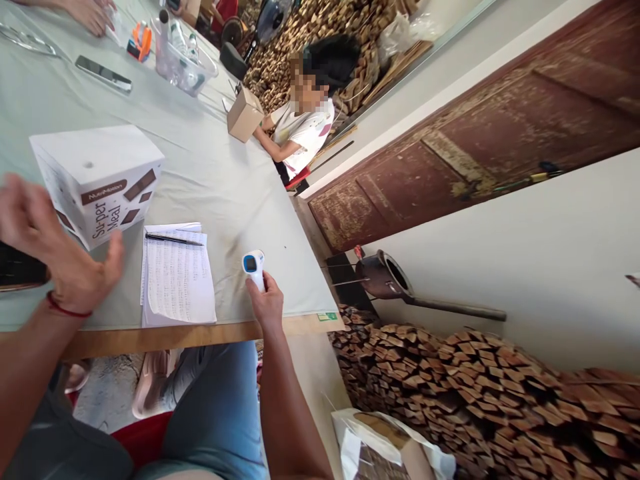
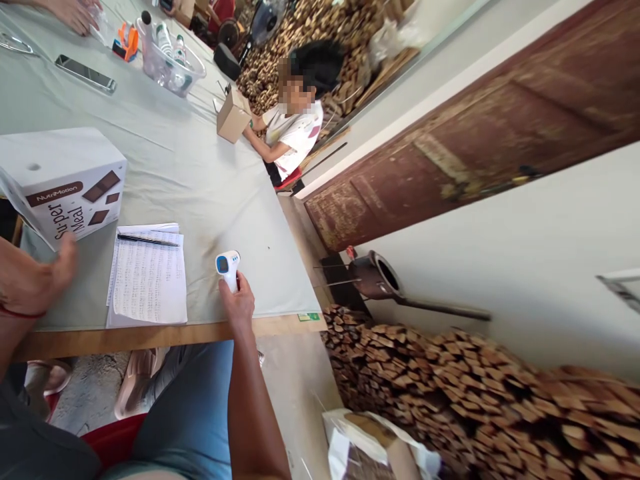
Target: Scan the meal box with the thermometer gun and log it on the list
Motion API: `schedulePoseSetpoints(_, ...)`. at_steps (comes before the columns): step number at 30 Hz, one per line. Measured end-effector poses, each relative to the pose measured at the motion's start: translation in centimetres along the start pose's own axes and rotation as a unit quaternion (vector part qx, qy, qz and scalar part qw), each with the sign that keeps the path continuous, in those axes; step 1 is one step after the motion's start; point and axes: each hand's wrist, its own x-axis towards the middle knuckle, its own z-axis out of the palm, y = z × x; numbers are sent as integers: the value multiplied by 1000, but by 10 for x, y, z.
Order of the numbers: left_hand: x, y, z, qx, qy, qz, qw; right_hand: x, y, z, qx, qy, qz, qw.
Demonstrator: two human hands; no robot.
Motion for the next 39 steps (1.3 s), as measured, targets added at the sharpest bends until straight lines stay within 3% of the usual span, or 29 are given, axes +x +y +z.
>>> schedulePoseSetpoints(1, -1, 13, 1, -19, 143, 3, 990, 9, 5, 0, -55, 1, -8, 998)
schedulePoseSetpoints(2, -3, 26, 3, -63, 155, 70, 984, 18, 11, 0, -108, -3, -21, 994)
schedulePoseSetpoints(4, -8, 53, 10, -159, 65, 208, 963, 32, 21, 1, -192, -17, -54, 980)
schedulePoseSetpoints(5, -12, 66, 15, -170, -4, 226, 959, 37, 25, 3, -220, -19, -72, 973)
schedulePoseSetpoints(7, -19, 88, 24, -150, -141, 232, 951, 41, 30, 8, -241, 13, -112, 964)
schedulePoseSetpoints(10, -26, 109, 30, -101, -310, 204, 923, 37, 22, 28, -162, 67, -212, 961)
schedulePoseSetpoints(13, -30, 120, 30, -78, -351, 204, 911, 29, -5, 59, -72, -13, -322, 944)
schedulePoseSetpoints(16, -37, 127, 30, -69, -328, 206, 919, 29, -38, 89, -97, -83, -367, 921)
schedulePoseSetpoints(19, -45, 130, 34, -77, -281, 199, 936, 33, -61, 102, -166, -133, -359, 909)
schedulePoseSetpoints(22, -49, 130, 40, -76, -261, 210, 939, 33, -67, 92, -144, -161, -346, 913)
schedulePoseSetpoints(24, -49, 128, 43, -73, -260, 223, 937, 28, -61, 79, -51, -150, -314, 936)
schedulePoseSetpoints(27, -50, 126, 46, -74, -264, 233, 933, 15, -44, 61, 141, -99, -181, 968)
schedulePoseSetpoints(29, -50, 126, 49, -78, -266, 227, 934, 4, -33, 55, 237, -85, -88, 964)
schedulePoseSetpoints(31, -51, 128, 50, -79, -268, 220, 935, -7, -24, 54, 283, -92, -38, 954)
schedulePoseSetpoints(39, -48, 133, 46, -77, -272, 198, 939, -23, -24, 61, 219, -85, -68, 970)
